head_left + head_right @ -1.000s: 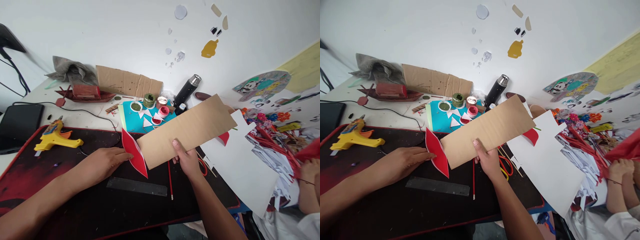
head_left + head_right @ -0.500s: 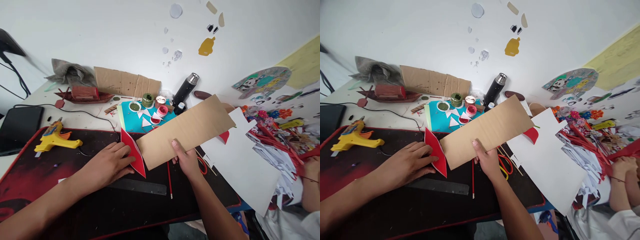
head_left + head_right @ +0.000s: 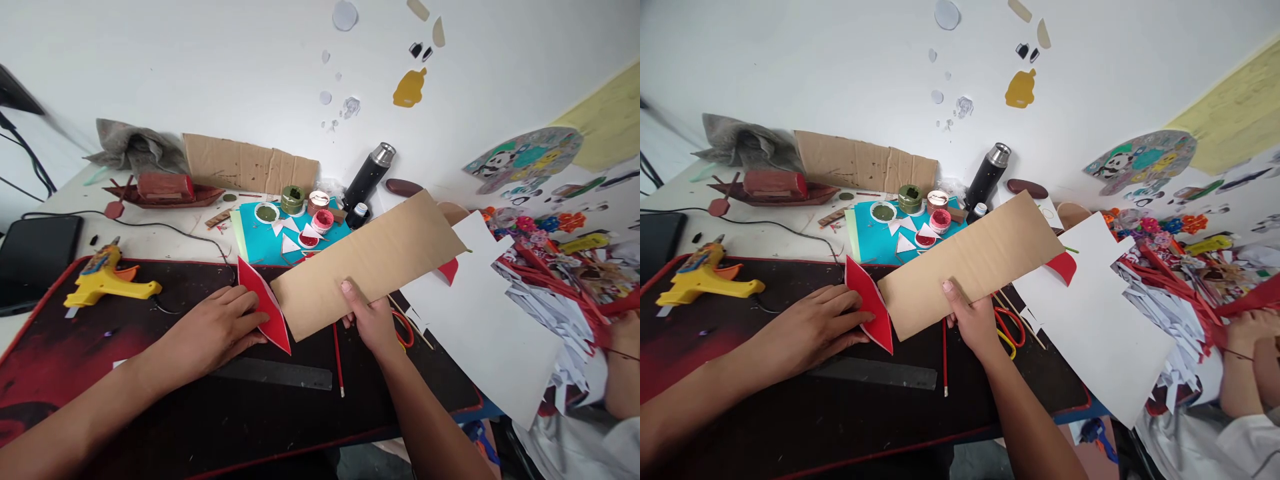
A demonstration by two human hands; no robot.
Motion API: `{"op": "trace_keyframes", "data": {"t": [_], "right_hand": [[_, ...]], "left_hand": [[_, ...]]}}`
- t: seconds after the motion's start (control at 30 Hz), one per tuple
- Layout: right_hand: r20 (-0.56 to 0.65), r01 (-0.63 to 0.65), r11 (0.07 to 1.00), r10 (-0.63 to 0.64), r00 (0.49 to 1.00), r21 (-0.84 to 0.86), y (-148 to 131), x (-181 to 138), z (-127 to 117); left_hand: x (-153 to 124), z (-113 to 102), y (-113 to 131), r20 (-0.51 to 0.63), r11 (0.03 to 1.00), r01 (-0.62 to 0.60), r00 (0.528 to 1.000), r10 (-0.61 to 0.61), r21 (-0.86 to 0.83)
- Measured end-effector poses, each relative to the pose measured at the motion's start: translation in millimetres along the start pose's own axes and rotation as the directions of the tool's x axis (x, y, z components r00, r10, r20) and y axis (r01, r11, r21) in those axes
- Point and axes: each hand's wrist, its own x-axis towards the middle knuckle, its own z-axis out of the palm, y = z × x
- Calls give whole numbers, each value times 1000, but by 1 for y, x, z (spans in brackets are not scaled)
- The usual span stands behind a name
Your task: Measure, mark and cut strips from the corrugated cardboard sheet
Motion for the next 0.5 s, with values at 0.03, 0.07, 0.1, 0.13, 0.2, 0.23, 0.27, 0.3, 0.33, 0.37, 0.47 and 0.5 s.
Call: {"op": "trace_keyframes", "data": {"t": [0.03, 0.07, 0.1, 0.13, 0.2, 0.23, 0.27, 0.3, 0.33, 0.37, 0.47, 0.5], "right_hand": [[1, -2, 1000, 2, 1000, 0, 0, 0, 0], [-1, -2, 1000, 2, 1000, 3, 0, 0, -1], [-1, -2, 1000, 2, 1000, 6, 0, 0, -1], [-3, 0, 1000, 0, 1000, 8, 0, 0, -1], [-10, 2, 1000, -2, 1000, 6, 0, 0, -2], [-13, 3, 1000, -3, 1000, 3, 0, 0, -2], [-15, 4, 1000, -4, 1000, 0, 1, 0, -2], [-15, 5, 1000, -5, 1000, -2, 1, 0, -2], [-15, 5, 1000, -5, 1000, -2, 1, 0, -2], [-13, 3, 1000, -3, 1000, 0, 1, 0, -2], [-9, -5, 1000, 5, 1000, 11, 1, 1, -1], [-10, -4, 1000, 4, 1000, 14, 0, 1, 0]], "left_hand": [[0, 0, 0, -8, 1000, 10, 1000, -10, -13], [-1, 1, 0, -16, 1000, 19, 1000, -19, -24], [-1, 1, 0, -21, 999, 26, 999, -26, -31], [-1, 1, -1, -21, 999, 30, 999, -30, -35], [0, 1, -1, -15, 999, 27, 1000, -28, -34], [0, 0, -1, -10, 999, 22, 1000, -23, -27], [1, 0, -1, -7, 1000, 16, 1000, -16, -16], [1, 0, -1, -5, 1000, 7, 1000, -7, -4], [1, 0, -1, -6, 1000, -1, 1000, 1, 5], [0, 0, -1, -11, 1000, -6, 1000, 6, 7], [-2, -2, -2, -68, 1000, 3, 998, -5, -31], [-3, -4, -2, -105, 999, 21, 994, -26, -50]]}}
